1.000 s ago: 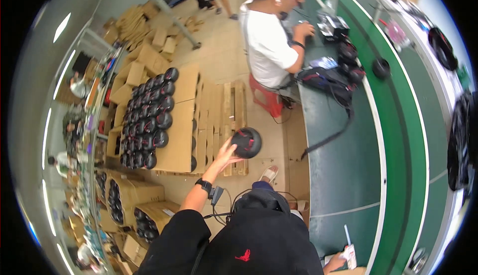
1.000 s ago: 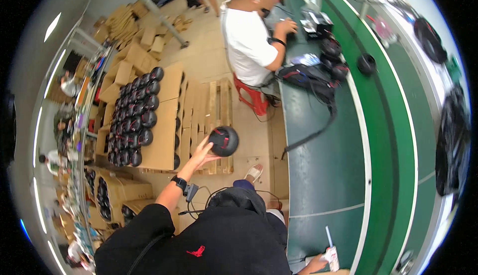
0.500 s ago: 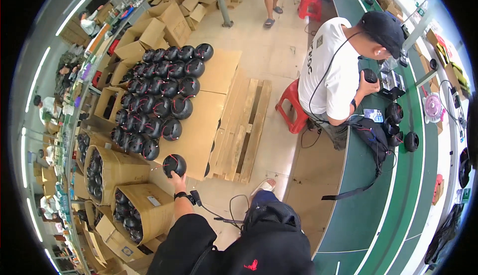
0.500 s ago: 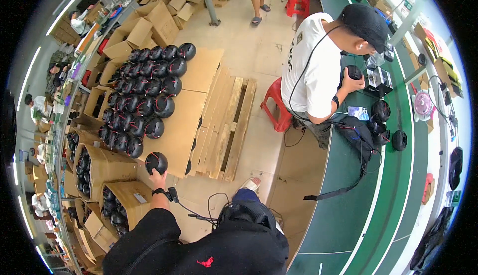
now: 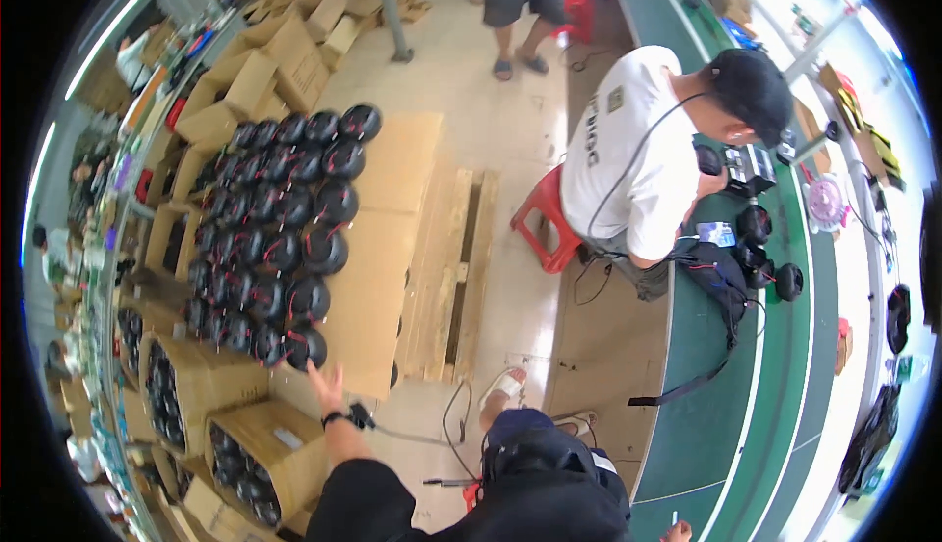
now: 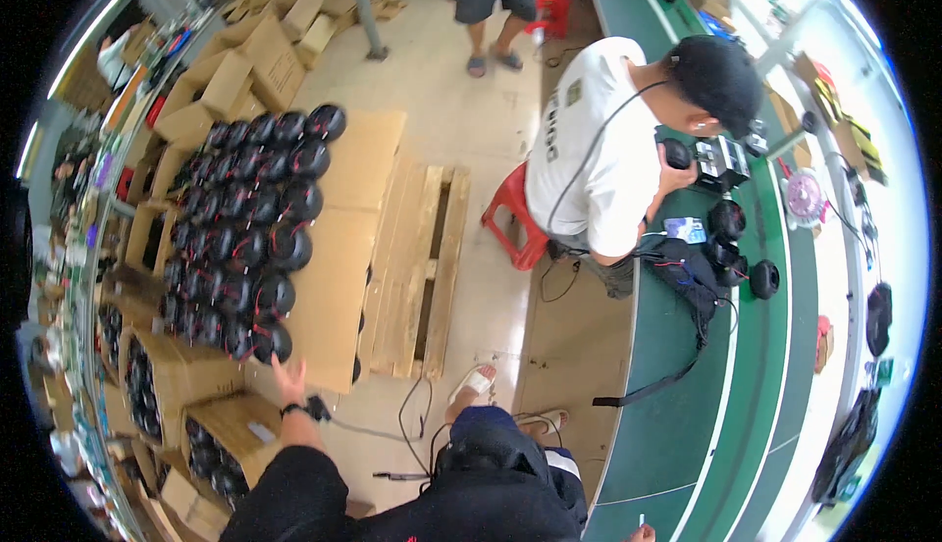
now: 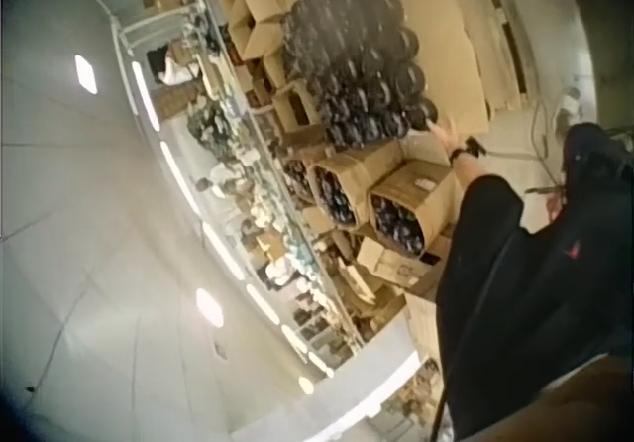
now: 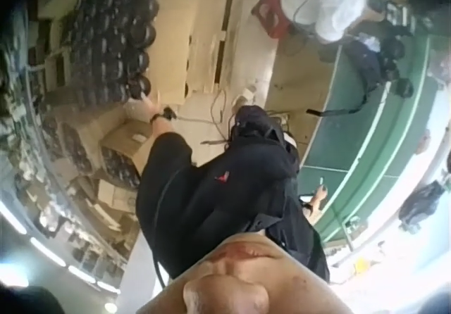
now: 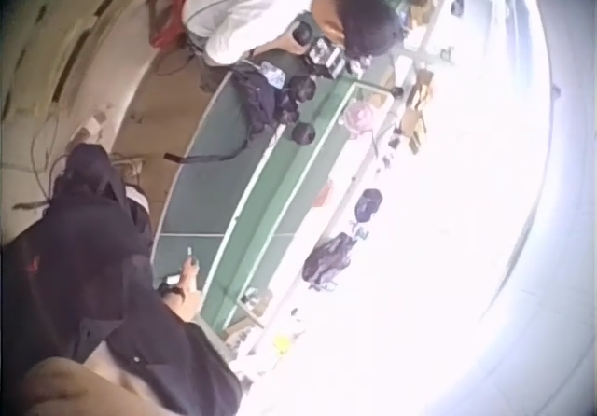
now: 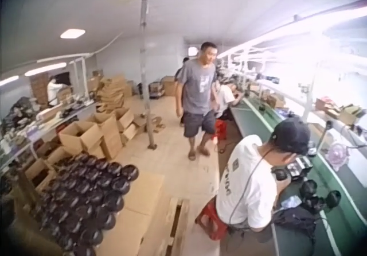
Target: Apply glue to a circular plastic housing using a hot glue gun and attach internal wiring.
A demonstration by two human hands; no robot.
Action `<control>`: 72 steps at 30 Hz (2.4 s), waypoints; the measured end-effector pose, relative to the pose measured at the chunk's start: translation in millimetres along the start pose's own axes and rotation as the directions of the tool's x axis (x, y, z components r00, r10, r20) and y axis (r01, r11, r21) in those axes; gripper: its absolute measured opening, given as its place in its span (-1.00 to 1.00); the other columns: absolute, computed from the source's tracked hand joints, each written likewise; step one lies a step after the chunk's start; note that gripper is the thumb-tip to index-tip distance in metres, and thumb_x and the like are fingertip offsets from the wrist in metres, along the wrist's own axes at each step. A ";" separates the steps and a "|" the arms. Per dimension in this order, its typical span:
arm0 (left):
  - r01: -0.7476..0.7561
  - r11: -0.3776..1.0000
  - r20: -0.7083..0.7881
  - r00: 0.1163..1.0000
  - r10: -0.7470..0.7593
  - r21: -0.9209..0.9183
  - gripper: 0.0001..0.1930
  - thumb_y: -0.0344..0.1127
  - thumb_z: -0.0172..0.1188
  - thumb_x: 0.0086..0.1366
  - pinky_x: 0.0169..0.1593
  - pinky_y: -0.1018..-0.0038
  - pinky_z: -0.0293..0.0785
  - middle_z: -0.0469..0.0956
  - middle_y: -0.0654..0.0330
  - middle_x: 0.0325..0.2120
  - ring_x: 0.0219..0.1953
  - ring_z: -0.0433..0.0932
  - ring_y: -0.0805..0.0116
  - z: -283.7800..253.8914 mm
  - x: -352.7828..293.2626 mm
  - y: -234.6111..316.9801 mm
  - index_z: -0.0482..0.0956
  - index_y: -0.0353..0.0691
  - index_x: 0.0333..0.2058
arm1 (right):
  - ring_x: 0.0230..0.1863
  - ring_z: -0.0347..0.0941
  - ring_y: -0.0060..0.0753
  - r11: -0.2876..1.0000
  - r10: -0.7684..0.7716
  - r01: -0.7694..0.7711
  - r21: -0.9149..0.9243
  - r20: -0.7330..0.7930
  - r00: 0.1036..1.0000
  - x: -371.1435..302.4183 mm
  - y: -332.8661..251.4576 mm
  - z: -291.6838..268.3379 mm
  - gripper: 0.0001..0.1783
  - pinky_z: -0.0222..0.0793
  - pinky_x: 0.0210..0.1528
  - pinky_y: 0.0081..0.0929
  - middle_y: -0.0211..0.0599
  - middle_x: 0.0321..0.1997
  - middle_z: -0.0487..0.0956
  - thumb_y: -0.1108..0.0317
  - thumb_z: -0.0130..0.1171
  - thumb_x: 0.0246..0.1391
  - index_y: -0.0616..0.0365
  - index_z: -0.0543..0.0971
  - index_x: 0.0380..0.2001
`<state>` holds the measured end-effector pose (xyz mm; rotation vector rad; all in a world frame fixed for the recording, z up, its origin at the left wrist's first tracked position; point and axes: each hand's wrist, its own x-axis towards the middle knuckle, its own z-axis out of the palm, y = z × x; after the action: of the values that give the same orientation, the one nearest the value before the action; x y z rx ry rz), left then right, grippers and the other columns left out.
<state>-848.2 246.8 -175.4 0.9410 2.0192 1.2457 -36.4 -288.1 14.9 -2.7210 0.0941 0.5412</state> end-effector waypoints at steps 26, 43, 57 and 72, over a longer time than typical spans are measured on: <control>-0.861 0.470 0.978 -0.205 0.030 -0.195 -0.61 -0.18 0.25 0.11 0.03 0.24 0.53 0.64 -0.08 -0.17 -0.06 0.61 0.00 489.9 -405.6 247.7 0.62 -0.27 -0.12 | -0.68 0.54 -0.37 0.439 0.394 -0.248 0.864 0.062 0.917 -78.1 167.4 101.5 -0.58 0.43 -0.64 -0.48 -0.25 -0.68 0.55 0.20 0.00 0.27 0.29 0.53 -0.56; -0.940 -0.232 0.909 -0.147 -0.390 -0.251 -0.46 0.01 0.23 0.11 0.11 0.16 0.49 0.55 -0.09 0.02 0.07 0.54 -0.03 519.1 -623.6 362.5 0.59 -0.27 -0.04 | -0.09 0.42 0.23 0.817 0.533 -0.563 0.129 -0.544 0.649 -64.0 113.0 64.0 -0.50 0.42 -0.08 0.05 0.07 0.00 0.32 0.37 0.24 -0.13 0.24 0.34 -0.09; -0.887 0.209 0.893 -0.345 0.290 -0.411 -0.37 -0.27 0.28 0.04 0.04 0.07 0.50 0.40 -0.12 0.11 0.06 0.50 -0.13 861.8 -717.5 502.3 0.32 -0.16 0.12 | -0.68 0.25 -0.55 0.312 0.799 -0.253 0.916 -0.108 0.591 -35.2 106.9 27.9 -0.79 0.19 -0.60 -0.48 -0.49 -0.70 0.32 0.26 0.20 0.03 0.15 0.48 -0.52; -0.890 0.056 0.880 -0.436 0.187 -0.452 -0.08 -0.15 0.54 -0.20 -0.06 0.06 0.56 0.47 -0.10 -0.10 -0.13 0.59 -0.20 859.3 -779.1 482.3 0.11 -0.20 0.06 | -0.47 0.37 -0.47 -0.306 0.632 0.197 0.931 0.044 0.773 -115.2 25.0 -8.8 -0.80 0.27 -0.49 -0.47 -0.45 -0.48 0.43 0.15 0.15 0.19 0.02 0.49 -0.39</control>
<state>393.3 202.8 10.7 2.7824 0.2427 -0.1444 -143.0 -315.2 58.1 -0.8764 0.8903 -0.3075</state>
